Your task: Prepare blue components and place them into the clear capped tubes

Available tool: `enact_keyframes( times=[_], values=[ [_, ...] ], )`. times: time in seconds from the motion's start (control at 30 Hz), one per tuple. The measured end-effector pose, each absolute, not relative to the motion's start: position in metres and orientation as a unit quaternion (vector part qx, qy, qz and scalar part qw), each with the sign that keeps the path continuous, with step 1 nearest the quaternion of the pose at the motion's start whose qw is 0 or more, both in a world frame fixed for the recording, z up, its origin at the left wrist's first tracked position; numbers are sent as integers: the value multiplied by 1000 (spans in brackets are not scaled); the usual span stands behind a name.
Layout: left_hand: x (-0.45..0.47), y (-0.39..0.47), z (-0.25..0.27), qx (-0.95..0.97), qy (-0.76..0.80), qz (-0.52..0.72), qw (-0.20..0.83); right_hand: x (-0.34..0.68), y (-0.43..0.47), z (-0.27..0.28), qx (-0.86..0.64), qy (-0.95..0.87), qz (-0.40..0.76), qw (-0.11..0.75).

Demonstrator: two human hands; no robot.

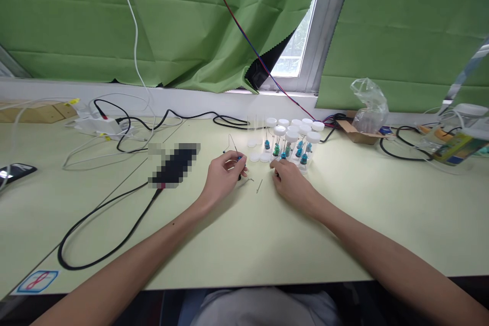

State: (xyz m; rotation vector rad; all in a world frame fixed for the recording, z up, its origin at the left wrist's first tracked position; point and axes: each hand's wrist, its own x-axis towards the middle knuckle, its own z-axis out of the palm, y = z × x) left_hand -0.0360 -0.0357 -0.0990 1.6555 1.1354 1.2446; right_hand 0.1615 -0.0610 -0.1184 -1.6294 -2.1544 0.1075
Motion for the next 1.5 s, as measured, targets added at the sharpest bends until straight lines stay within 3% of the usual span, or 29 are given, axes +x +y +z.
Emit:
enact_keyframes(
  times=[0.47,1.03,1.5],
  values=[
    [-37,-34,-103,640,434,470,426,156,-64,-119,-483,-827,104,270],
    [-36,-38,-100,672,444,442,394,157,-65,-118,-546,-799,106,229],
    [-35,-39,-101,681,432,436,400,157,-63,-122,-553,-784,121,255]
  ],
)
